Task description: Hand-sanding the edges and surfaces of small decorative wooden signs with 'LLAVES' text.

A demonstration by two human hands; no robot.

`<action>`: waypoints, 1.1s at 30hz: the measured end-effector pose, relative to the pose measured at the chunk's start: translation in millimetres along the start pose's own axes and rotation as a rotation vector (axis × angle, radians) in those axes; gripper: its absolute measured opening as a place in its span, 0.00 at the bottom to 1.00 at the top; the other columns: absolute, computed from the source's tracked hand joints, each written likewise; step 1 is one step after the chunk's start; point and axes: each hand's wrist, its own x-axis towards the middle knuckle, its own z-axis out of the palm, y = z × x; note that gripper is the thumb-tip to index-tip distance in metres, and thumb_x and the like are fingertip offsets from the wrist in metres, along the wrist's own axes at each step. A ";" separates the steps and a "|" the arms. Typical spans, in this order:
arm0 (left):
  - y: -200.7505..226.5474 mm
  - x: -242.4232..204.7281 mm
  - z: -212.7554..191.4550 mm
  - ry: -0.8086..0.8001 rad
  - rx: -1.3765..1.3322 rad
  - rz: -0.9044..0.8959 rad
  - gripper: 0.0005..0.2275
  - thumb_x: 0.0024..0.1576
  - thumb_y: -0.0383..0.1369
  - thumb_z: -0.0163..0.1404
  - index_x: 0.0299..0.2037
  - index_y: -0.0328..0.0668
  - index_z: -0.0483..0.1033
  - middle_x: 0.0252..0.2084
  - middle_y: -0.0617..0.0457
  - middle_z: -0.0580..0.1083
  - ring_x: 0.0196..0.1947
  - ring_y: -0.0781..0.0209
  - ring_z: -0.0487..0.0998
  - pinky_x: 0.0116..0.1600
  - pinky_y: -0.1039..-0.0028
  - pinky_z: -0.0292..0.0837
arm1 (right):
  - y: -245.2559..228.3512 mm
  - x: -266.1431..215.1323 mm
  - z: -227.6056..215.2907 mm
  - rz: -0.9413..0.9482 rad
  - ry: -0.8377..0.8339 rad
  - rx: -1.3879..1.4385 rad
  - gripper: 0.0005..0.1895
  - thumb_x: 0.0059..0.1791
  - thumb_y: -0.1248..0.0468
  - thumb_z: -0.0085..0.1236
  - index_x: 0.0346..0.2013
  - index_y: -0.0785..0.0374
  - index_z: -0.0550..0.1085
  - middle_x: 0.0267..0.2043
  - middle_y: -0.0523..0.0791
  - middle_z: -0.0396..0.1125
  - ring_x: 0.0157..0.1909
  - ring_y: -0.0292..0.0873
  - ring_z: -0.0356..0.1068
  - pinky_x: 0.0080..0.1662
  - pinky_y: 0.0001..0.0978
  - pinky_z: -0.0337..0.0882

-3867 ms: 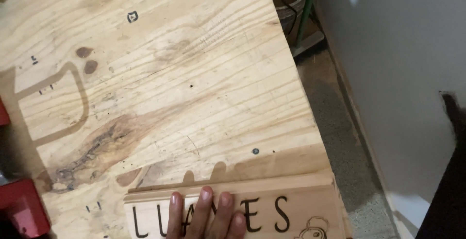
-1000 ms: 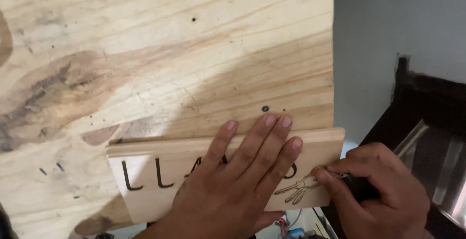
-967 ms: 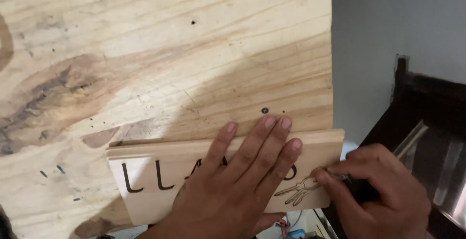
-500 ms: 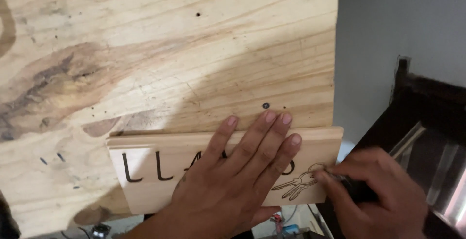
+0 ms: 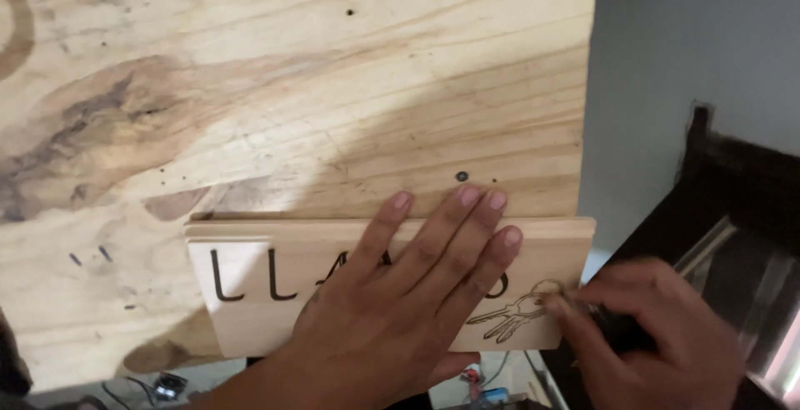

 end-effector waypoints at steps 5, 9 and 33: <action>5.6 0.3 2.8 -0.021 0.019 -0.026 0.59 0.43 0.75 0.59 0.76 0.42 0.53 0.78 0.45 0.56 0.78 0.50 0.56 0.76 0.50 0.50 | -2.3 2.4 -2.7 0.066 -0.027 0.022 0.09 0.40 0.66 0.74 0.27 0.64 0.79 0.29 0.45 0.71 0.30 0.37 0.69 0.35 0.25 0.65; 6.4 0.2 3.1 -0.019 0.007 -0.025 0.59 0.41 0.75 0.60 0.76 0.41 0.55 0.78 0.42 0.56 0.78 0.48 0.55 0.76 0.48 0.49 | 0.5 8.8 -0.8 -0.006 0.000 0.042 0.11 0.42 0.67 0.74 0.26 0.67 0.76 0.28 0.48 0.69 0.30 0.41 0.66 0.36 0.28 0.64; 49.3 5.1 27.1 -0.109 0.106 -0.055 0.57 0.38 0.66 0.59 0.75 0.35 0.55 0.77 0.33 0.51 0.78 0.35 0.50 0.77 0.43 0.45 | 78.1 -58.0 10.2 0.529 -0.478 0.535 0.18 0.45 0.61 0.54 0.17 0.64 0.86 0.05 0.41 0.56 0.11 0.35 0.48 0.20 0.30 0.48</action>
